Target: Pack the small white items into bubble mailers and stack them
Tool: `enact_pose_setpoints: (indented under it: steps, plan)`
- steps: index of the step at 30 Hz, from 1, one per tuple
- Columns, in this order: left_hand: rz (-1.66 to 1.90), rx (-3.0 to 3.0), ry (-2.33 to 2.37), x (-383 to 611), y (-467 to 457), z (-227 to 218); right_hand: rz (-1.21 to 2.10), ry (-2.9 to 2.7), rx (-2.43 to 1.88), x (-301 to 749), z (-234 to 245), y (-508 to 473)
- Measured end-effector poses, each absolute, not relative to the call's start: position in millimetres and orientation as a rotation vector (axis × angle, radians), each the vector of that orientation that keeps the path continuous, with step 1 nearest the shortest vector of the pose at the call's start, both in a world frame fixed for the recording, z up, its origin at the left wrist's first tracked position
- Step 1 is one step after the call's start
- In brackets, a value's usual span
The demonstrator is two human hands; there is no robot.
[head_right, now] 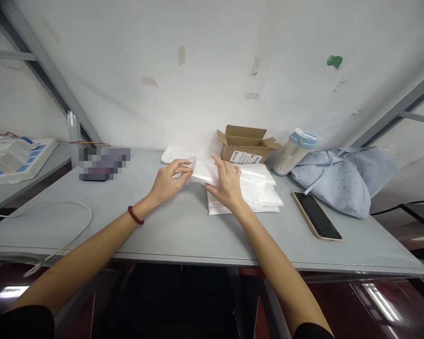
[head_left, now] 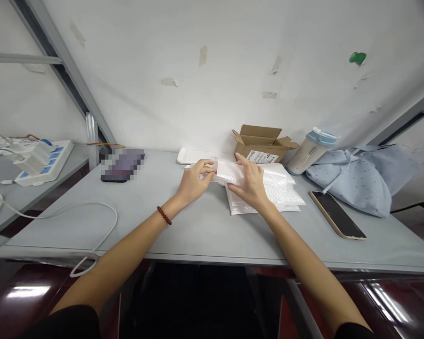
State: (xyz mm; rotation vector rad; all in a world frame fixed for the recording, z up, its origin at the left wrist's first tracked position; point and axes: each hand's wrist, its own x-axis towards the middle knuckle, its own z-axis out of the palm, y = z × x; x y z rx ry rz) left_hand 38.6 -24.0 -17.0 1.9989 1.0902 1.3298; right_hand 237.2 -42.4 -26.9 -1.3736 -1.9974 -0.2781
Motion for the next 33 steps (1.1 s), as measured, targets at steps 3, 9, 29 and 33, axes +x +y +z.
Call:
enact_pose_setpoints:
  steps: [3,9,29,33]
  plan:
    - [1.283,1.988,1.173,32.6,-20.9,-9.2,-0.266,-1.983,-1.399,238.0,-25.5,-42.3]
    - [1.090,2.129,1.330,-1.1,1.1,-1.6,-0.271,-1.989,-1.434,238.3,-24.6,-42.3]
    - [0.918,1.585,0.828,-8.8,-9.5,23.0,-0.252,-1.969,-1.444,240.6,-25.4,-40.6]
    - [1.325,1.440,0.932,-0.7,-3.2,13.2,-0.280,-1.980,-1.451,241.5,-26.0,-40.2]
